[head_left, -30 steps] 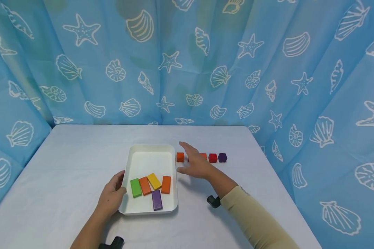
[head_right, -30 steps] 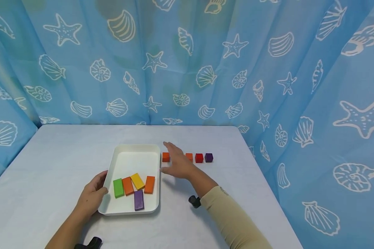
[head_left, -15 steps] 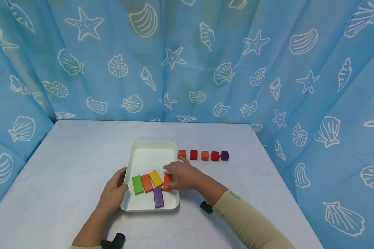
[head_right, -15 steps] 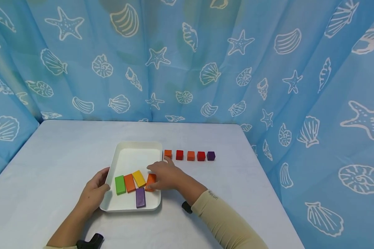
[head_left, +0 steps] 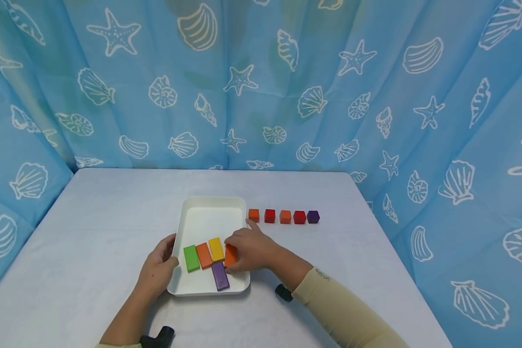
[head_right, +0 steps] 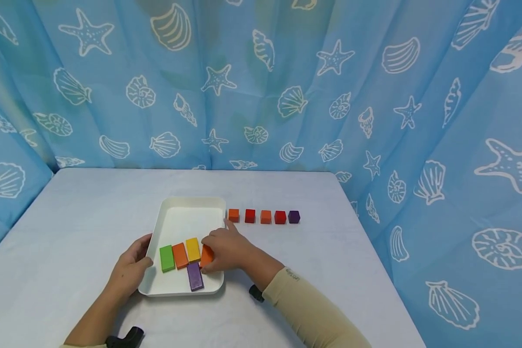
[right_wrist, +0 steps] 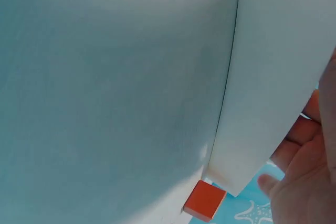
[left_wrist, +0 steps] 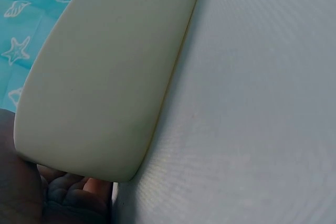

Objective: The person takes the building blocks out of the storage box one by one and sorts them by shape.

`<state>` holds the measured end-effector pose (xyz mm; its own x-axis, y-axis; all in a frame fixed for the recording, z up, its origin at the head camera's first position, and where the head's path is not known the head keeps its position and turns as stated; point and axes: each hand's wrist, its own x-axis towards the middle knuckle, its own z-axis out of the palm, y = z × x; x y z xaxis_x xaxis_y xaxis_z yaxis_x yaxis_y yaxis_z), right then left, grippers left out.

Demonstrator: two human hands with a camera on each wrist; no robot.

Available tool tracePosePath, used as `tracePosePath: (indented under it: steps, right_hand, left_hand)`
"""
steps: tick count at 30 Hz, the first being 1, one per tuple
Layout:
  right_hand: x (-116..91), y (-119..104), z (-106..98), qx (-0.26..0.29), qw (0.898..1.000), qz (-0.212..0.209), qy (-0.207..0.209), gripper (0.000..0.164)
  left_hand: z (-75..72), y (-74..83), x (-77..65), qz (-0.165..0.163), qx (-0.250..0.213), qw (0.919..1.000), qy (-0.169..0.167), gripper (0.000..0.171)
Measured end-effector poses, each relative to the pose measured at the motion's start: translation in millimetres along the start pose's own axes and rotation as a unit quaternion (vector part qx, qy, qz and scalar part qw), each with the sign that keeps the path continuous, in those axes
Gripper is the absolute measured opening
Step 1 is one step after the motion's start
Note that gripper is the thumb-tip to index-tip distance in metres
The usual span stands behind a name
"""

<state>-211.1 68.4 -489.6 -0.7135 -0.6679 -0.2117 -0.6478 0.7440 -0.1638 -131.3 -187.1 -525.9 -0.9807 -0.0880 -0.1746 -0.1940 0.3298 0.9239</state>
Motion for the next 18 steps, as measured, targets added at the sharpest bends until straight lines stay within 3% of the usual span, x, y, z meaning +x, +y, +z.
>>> tracePosePath:
  steps: [5, 12, 18]
  right_hand:
    - [0, -3, -1, 0.08, 0.997, -0.006, 0.018, 0.073]
    - [-14, 2, -6, 0.173, 0.981, -0.04, 0.075, 0.072]
    - [-32, 12, -10, 0.209, 0.971, -0.049, 0.104, 0.072]
  left_hand:
    - [0.1, -1.6, -0.5, 0.0, -0.004, 1.0, -0.002, 0.073]
    - [1.9, 0.0, -3.1, 0.001, 0.001, 1.0, 0.007, 0.072]
    - [1.5, 1.7, -2.0, 0.004, 0.002, 1.0, 0.007, 0.073]
